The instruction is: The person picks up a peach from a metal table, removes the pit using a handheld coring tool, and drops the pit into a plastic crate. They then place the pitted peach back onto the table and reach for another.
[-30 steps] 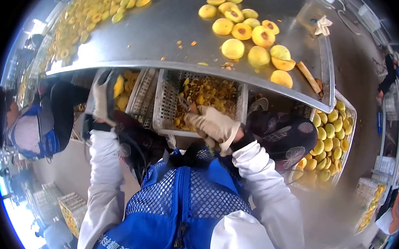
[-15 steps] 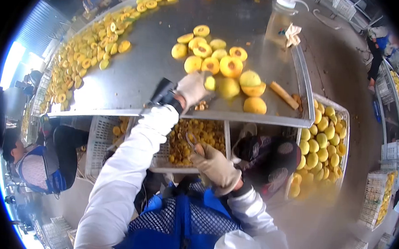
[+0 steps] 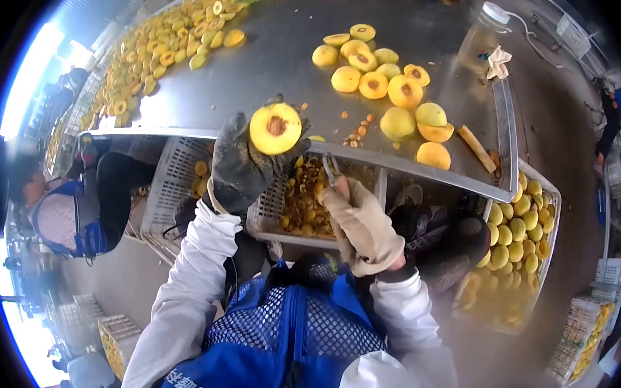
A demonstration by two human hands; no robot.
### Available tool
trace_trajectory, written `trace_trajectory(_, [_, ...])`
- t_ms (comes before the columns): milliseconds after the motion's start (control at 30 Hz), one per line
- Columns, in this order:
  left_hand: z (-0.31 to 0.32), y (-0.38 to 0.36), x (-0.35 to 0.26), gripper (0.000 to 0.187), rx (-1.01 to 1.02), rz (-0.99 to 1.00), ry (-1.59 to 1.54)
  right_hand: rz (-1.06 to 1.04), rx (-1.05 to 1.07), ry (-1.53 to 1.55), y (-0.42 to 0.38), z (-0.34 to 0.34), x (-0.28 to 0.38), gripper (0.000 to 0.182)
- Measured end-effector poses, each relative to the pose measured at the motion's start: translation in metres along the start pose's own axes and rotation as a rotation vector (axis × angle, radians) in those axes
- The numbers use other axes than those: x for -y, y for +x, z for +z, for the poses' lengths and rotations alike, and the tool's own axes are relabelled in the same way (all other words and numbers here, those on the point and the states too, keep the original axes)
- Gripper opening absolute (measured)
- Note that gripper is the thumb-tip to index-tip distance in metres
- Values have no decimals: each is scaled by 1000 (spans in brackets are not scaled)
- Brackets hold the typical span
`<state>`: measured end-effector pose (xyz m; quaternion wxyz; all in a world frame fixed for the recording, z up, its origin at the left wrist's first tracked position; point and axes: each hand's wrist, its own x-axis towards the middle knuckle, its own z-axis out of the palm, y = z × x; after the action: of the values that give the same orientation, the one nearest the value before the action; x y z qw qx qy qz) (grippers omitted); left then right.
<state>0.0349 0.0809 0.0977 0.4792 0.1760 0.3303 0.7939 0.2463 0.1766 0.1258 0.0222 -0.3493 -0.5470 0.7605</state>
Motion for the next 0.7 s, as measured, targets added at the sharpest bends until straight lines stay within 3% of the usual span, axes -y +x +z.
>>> trace_trajectory(33, [-14, -7, 12, 58, -70, 109, 235, 13, 4, -9, 6, 8, -1, 19])
trace_trajectory(67, [-26, -20, 17, 58, -85, 105, 213, -22, 4, -128, 10, 19, -5, 27])
trace_trajectory(133, [-39, -30, 18, 74, 55, 601, 1305, -172, 4, -432, 17, 30, 4, 38])
trace_trajectory(167, [-41, -31, 18, 74, 54, 602, 1297, -168, 0, -438, 24, 34, 1, 38])
trace_trajectory(233, [-42, -32, 20, 84, 69, 462, 1110, -547, -64, -780, 42, 39, -10, 40])
trace_trajectory(300, [-41, -34, 21, 80, 12, 521, 1128, -564, -33, -741, 49, 44, -6, 42])
trace_trajectory(367, [-46, -32, 19, 83, 59, 529, 1228, -560, -55, -942, 52, 48, -2, 43])
trace_trajectory(400, [-39, -36, 19, 72, 40, 570, 1159, -573, -53, -953, 56, 48, -5, 43])
trace_trajectory(433, [-47, -32, 22, 72, 37, 576, 1155, -576, -52, -959, 57, 51, -3, 43])
trace_trajectory(500, [-50, -21, 19, 53, 12, 354, 894, -539, -71, -999, 59, 54, 1, 43])
trace_trajectory(533, [-47, -19, 22, 43, -125, 190, 447, -590, -38, -980, 66, 51, -5, 44])
trace_trajectory(567, [-40, -23, 16, 43, -124, 193, 443, -590, -39, -985, 65, 51, -3, 44])
trace_trajectory(633, [-35, -31, 10, 39, -28, 368, 877, -543, 44, -1049, 63, 50, 2, 47])
trace_trajectory(667, [-40, -32, 5, 45, 67, 391, 1098, -542, 45, -1050, 64, 48, 4, 47])
trace_trajectory(700, [-45, -32, 0, 45, 66, 390, 1097, -480, 102, -1063, 66, 45, 6, 49])
